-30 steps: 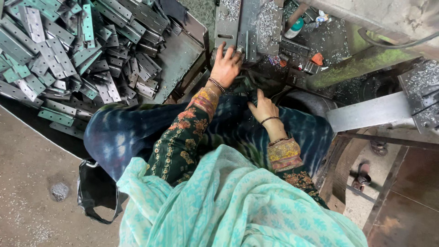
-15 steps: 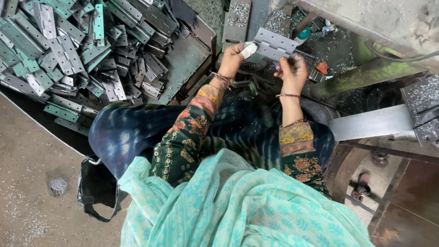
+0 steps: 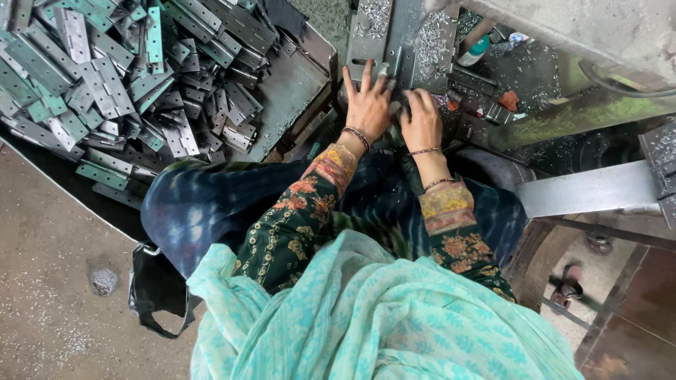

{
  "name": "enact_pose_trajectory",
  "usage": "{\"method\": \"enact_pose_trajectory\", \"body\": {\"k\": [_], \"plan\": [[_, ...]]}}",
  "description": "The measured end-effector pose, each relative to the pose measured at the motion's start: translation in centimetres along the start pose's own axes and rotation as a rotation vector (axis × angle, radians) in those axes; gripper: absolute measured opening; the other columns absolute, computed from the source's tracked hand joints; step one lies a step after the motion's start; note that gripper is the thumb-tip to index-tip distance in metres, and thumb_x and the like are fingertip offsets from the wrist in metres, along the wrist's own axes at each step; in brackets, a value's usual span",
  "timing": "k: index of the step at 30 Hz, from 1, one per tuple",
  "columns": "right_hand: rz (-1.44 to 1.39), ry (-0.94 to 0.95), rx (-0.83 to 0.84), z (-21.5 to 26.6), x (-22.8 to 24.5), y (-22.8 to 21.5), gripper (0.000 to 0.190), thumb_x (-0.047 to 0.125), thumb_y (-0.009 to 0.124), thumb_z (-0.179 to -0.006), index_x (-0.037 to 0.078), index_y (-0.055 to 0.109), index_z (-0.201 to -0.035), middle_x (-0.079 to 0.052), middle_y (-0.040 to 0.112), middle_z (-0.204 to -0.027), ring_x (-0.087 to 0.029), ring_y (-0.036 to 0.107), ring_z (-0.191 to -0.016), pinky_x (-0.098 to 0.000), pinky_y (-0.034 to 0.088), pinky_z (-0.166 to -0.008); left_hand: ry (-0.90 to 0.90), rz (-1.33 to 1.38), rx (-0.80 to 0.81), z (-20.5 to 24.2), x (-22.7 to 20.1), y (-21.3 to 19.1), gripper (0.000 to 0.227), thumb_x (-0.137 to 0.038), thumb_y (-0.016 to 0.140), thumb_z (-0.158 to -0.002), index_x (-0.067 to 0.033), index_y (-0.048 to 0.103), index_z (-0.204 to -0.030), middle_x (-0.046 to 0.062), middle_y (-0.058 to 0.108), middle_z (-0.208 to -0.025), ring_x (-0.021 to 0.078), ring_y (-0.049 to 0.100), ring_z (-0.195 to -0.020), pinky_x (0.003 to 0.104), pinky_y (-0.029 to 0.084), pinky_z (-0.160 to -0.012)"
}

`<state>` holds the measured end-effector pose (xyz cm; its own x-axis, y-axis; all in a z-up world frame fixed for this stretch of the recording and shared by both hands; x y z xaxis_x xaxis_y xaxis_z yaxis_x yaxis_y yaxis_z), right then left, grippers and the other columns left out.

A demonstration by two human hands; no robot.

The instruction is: The person sits cross-legged on the floor and repeatedly picks up small metal brackets from a large bin. They place each bracket into a metal jig, press down on a lever to process the part, and then return the processed bracket to the bin. The person continues this repetitive cycle throughout the clip.

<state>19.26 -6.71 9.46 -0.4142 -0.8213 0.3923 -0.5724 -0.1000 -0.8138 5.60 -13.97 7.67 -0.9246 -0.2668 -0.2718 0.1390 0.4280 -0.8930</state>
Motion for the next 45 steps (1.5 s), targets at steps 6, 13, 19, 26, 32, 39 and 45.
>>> {"method": "enact_pose_trajectory", "body": {"k": [6, 13, 19, 26, 32, 39, 45], "plan": [[0.169, 0.298, 0.406, 6.7, 0.9, -2.8, 0.061, 0.034, 0.074, -0.091, 0.005, 0.052, -0.14, -0.023, 0.066, -0.12, -0.044, 0.065, -0.106, -0.0525, 0.055, -0.085, 0.029, -0.145, 0.065, -1.8, 0.5, 3.5, 0.032, -0.026, 0.058, -0.099, -0.0127, 0.074, -0.123, 0.007, 0.061, -0.14, 0.0373, 0.029, -0.15, 0.082, 0.003, -0.115], [0.147, 0.51, 0.424, 15.3, -1.4, 4.4, 0.08, 0.04, 0.072, -0.091, 0.014, 0.034, -0.156, -0.025, 0.067, -0.119, -0.049, 0.067, -0.098, -0.0577, 0.055, -0.08, 0.01, -0.196, 0.149, -3.0, 0.1, 3.6, 0.029, -0.019, 0.06, -0.094, -0.0146, 0.077, -0.117, 0.008, 0.061, -0.139, 0.0381, 0.031, -0.146, 0.083, 0.002, -0.113], [0.077, 0.54, 0.442, 15.1, -2.6, 4.5, 0.079, 0.04, 0.074, -0.088, 0.012, 0.038, -0.152, -0.027, 0.068, -0.117, -0.05, 0.066, -0.101, -0.0577, 0.055, -0.08, 0.018, -0.16, 0.038, -3.4, 0.2, 3.8, 0.028, -0.019, 0.061, -0.089, -0.0148, 0.078, -0.111, 0.006, 0.06, -0.139, 0.0372, 0.031, -0.144, 0.082, 0.003, -0.113], [0.171, 0.457, 0.498, 13.5, -3.4, 2.5, 0.078, 0.038, 0.074, -0.089, 0.011, 0.039, -0.153, -0.027, 0.068, -0.118, -0.05, 0.067, -0.101, -0.057, 0.055, -0.084, -0.024, -0.098, 0.026, -6.3, 1.4, 5.3, 0.025, -0.02, 0.062, -0.094, -0.0148, 0.079, -0.111, 0.004, 0.06, -0.141, 0.0342, 0.032, -0.147, 0.079, 0.002, -0.118], [0.07, 0.443, 0.383, 16.5, -1.9, 5.5, 0.081, 0.036, 0.073, -0.087, 0.009, 0.036, -0.154, -0.028, 0.067, -0.122, -0.052, 0.065, -0.099, -0.059, 0.054, -0.079, 0.037, -0.117, 0.047, -5.8, 1.6, 6.1, 0.028, -0.019, 0.06, -0.094, -0.0132, 0.078, -0.115, 0.006, 0.06, -0.142, 0.0381, 0.032, -0.146, 0.08, 0.001, -0.115], [0.172, 0.52, 0.603, 13.6, -3.6, 1.4, 0.081, 0.04, 0.076, -0.088, 0.013, 0.036, -0.153, -0.027, 0.069, -0.117, -0.048, 0.067, -0.104, -0.0556, 0.056, -0.086, 0.014, -0.133, 0.087, -8.1, 2.9, 7.5, 0.028, -0.016, 0.06, -0.089, -0.0144, 0.078, -0.111, 0.002, 0.061, -0.139, 0.0287, 0.04, -0.139, 0.074, 0.019, -0.111], [0.114, 0.43, 0.351, 16.7, -2.4, 5.5, 0.081, 0.036, 0.075, -0.088, 0.014, 0.034, -0.155, -0.028, 0.067, -0.121, -0.051, 0.066, -0.097, -0.0581, 0.055, -0.08, 0.012, -0.157, 0.087, -9.4, 2.4, 8.2, 0.025, -0.015, 0.06, -0.091, -0.0151, 0.079, -0.108, 0.002, 0.062, -0.137, 0.0285, 0.041, -0.137, 0.073, 0.02, -0.11]]}}
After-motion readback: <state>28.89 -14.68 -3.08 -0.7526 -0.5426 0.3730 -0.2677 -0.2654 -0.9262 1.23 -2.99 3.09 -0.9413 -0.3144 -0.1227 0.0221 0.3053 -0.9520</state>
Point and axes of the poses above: each hand's wrist, its own z-axis away from the middle knuckle, its own y-axis out of the palm, x = y × z, the point moved 1 cm from there along -z, towards the middle knuckle
